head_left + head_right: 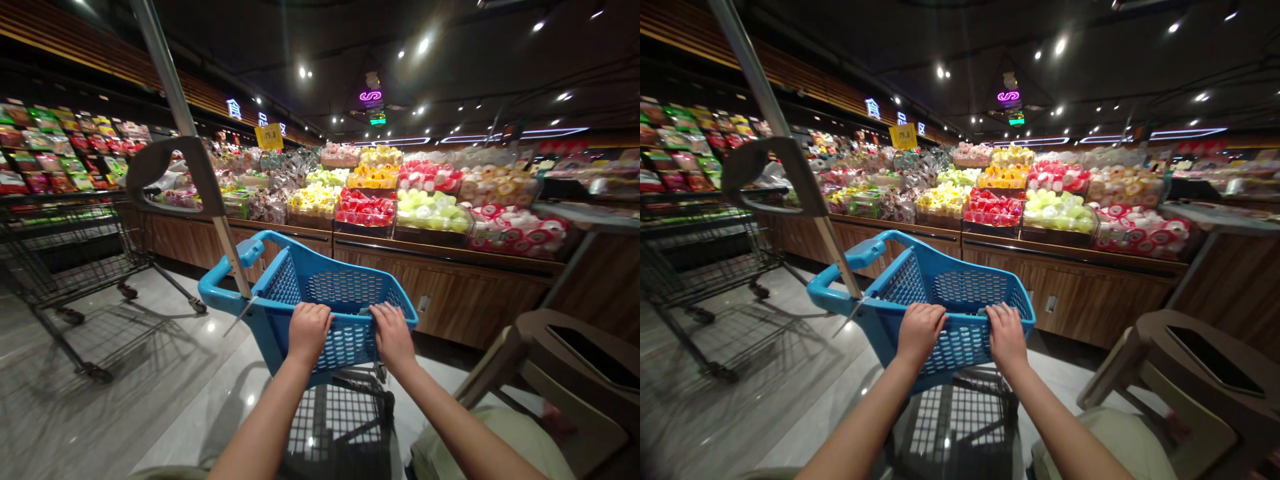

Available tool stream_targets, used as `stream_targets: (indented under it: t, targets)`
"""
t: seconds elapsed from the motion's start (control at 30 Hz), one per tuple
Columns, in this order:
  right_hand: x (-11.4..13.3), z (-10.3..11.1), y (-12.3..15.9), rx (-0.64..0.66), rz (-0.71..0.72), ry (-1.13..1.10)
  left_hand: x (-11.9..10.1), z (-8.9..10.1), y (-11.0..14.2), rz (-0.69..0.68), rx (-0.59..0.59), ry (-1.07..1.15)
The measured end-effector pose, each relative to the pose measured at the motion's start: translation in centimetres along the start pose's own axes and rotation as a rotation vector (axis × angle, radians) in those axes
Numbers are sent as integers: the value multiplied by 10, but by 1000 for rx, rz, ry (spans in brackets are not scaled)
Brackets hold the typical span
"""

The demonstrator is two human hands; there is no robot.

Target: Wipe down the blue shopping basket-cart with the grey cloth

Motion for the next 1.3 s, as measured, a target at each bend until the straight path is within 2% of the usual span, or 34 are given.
stream_targets:
  t: [0.13, 0.23, 0.33, 0.43, 0.63, 0.77, 0.87, 1.1, 1.2, 1.3]
  targets:
    - [37, -6, -19, -7, -23, -7, 1, 1, 0, 0, -2, -8]
    - [40, -5, -20, -17, 12, -14, 4, 2, 0, -15, 8, -5]
    - [27, -2, -12, -8, 110, -25, 7, 3, 1, -31, 21, -1]
    - [8, 4, -1, -13, 146, -21, 7, 5, 3, -41, 18, 7]
    - [-29, 12, 23, -69, 55, -13, -1, 7, 6, -52, 26, 24]
    - [-38, 12, 27, -93, 13, -57, -6, 4, 8, -31, -3, 27]
    - [-23, 10, 18, -123, -24, -57, -8, 0, 8, -22, -15, 32]
    - [45, -2, -18, -137, -19, -94, -9, 1, 9, -4, -7, 17]
    - [50, -2, -21, -136, 8, -88, -7, 4, 9, -20, -3, 20]
    - [39, 1, -17, -101, 92, -82, -5, 5, 9, -38, 2, 28]
Point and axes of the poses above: each hand's wrist, its own y-axis away from the middle knuckle, its own z-axis out of the back of the hand, x = y × z, the point moved 4 cm from there along -y, towards the middle knuckle, and after that the axes turned 10 degrees about z, right-handed, at the moved point
